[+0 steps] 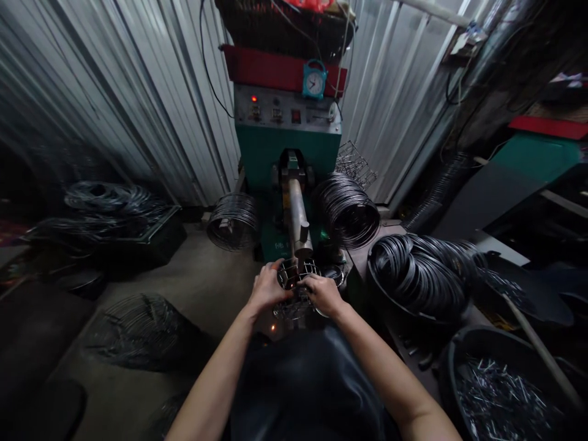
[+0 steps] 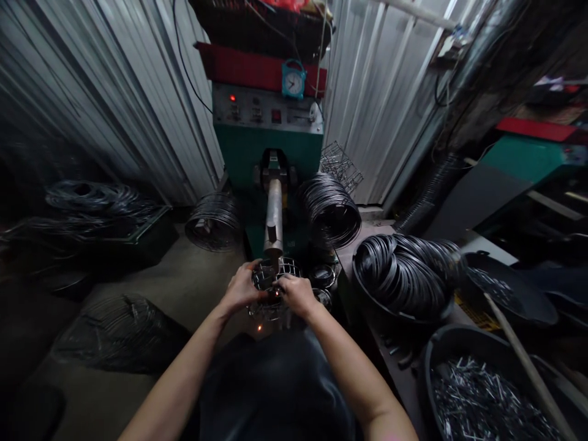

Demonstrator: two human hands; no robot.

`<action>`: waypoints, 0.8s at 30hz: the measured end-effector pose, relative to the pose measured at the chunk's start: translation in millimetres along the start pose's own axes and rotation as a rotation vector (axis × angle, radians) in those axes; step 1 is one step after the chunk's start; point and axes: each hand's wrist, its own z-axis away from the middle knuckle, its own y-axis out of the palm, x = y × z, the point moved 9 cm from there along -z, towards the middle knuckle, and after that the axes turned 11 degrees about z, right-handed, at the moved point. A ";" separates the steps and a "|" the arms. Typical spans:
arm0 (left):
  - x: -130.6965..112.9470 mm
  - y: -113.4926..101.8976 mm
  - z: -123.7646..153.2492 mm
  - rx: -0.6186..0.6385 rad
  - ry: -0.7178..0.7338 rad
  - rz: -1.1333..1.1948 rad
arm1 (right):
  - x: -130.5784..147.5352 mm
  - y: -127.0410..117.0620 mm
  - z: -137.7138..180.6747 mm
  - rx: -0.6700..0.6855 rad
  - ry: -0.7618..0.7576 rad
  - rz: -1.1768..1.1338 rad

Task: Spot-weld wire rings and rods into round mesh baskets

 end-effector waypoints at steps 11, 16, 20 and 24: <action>-2.2 -8.1 -3.3 -0.098 0.006 -0.040 | -79.0 62.7 87.6 -0.288 0.648 -0.960; 10.6 -8.5 -12.7 -0.115 -0.077 0.026 | -94.7 111.4 156.8 -0.382 0.693 -0.915; 15.3 -10.2 -19.9 -0.139 -0.085 0.010 | -107.2 117.3 178.8 -0.479 0.774 -0.924; 16.2 -10.0 -23.3 -0.146 -0.067 -0.004 | -122.5 124.2 178.5 -0.512 0.923 -1.250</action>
